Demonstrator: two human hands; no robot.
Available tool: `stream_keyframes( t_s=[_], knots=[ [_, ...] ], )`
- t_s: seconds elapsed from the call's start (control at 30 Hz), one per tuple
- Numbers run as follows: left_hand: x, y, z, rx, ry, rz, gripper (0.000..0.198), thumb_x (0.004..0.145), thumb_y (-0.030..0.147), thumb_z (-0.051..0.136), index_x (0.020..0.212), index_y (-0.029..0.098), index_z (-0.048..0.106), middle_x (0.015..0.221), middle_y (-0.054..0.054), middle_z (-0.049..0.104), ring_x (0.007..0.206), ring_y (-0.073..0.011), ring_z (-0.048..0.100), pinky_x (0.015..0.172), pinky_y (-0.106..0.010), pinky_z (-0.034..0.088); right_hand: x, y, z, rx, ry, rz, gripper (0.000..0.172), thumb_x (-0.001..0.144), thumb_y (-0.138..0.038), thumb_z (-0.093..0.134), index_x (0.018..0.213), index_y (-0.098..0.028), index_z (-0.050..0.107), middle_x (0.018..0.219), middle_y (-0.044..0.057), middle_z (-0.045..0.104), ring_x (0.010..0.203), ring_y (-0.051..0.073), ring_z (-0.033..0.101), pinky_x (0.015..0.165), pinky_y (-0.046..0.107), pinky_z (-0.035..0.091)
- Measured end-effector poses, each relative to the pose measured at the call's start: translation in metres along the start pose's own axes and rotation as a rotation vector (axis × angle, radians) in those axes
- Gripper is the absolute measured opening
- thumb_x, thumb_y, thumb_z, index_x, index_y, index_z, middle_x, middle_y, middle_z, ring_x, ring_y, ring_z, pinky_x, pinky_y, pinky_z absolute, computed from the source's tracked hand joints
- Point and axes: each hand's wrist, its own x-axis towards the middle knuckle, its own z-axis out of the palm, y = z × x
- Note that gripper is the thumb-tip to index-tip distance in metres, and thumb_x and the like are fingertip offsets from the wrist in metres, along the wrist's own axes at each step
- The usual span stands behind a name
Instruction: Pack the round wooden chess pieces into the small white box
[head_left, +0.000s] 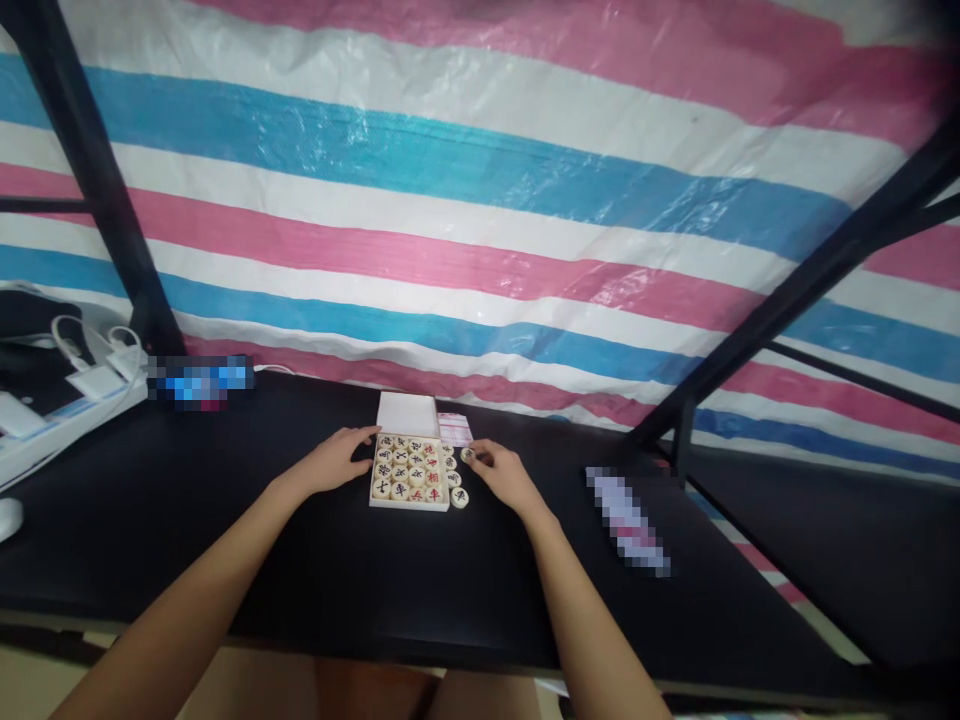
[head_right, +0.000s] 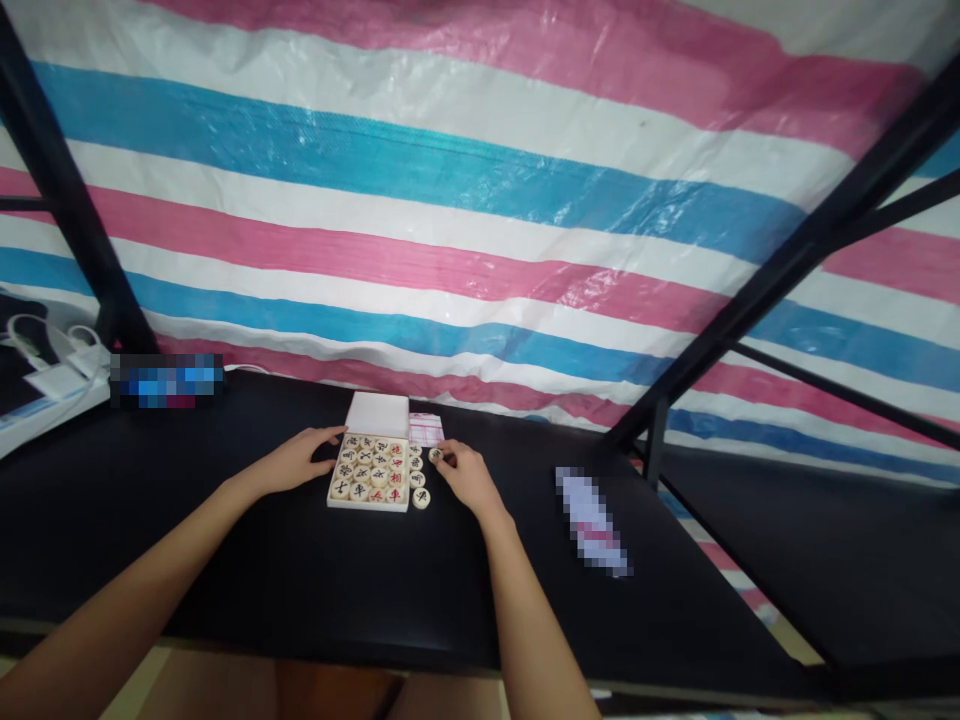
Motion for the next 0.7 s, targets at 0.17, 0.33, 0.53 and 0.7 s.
stream_keyframes(
  t_s=[0.17,0.33,0.53,0.7],
  knots=[
    [0.0,-0.003,0.0,-0.013,-0.015,0.009,0.064,0.077,0.035,0.059,0.137,0.02,0.041,0.114,-0.009,0.063,0.11,-0.0256,0.054,0.096,-0.037,0.041,-0.003,-0.002,0.013,-0.113,0.036,-0.023,0.028,0.085,-0.032,0.049,0.105,-0.017,0.063,0.097,0.007,0.062,0.08,0.017,0.059,0.08,0.031,0.046],
    [-0.001,0.0,-0.002,-0.016,-0.012,0.011,0.064,0.077,0.037,0.06,0.136,0.019,0.042,0.113,-0.009,0.063,0.109,-0.0261,0.055,0.096,-0.037,0.041,-0.005,0.003,0.011,-0.187,0.047,-0.074,0.036,0.086,-0.021,0.044,0.12,-0.015,0.056,0.114,0.011,0.056,0.099,0.019,0.056,0.094,0.034,0.042],
    [-0.001,-0.001,-0.001,-0.025,-0.013,0.021,0.065,0.076,0.036,0.061,0.137,0.021,0.042,0.115,-0.009,0.062,0.11,-0.0257,0.055,0.096,-0.037,0.041,-0.012,-0.001,0.008,-0.462,0.006,-0.079,0.061,0.074,0.0,0.038,0.134,-0.01,0.044,0.13,0.016,0.047,0.116,0.024,0.045,0.099,0.037,0.039],
    [-0.001,-0.001,-0.001,-0.012,-0.012,0.02,0.066,0.076,0.038,0.061,0.136,0.021,0.042,0.115,-0.009,0.062,0.11,-0.0262,0.054,0.096,-0.037,0.041,-0.015,-0.014,0.021,-0.557,-0.024,0.011,0.06,0.08,-0.003,0.038,0.139,-0.013,0.038,0.136,0.015,0.045,0.12,0.029,0.043,0.093,0.04,0.043]
  ],
)
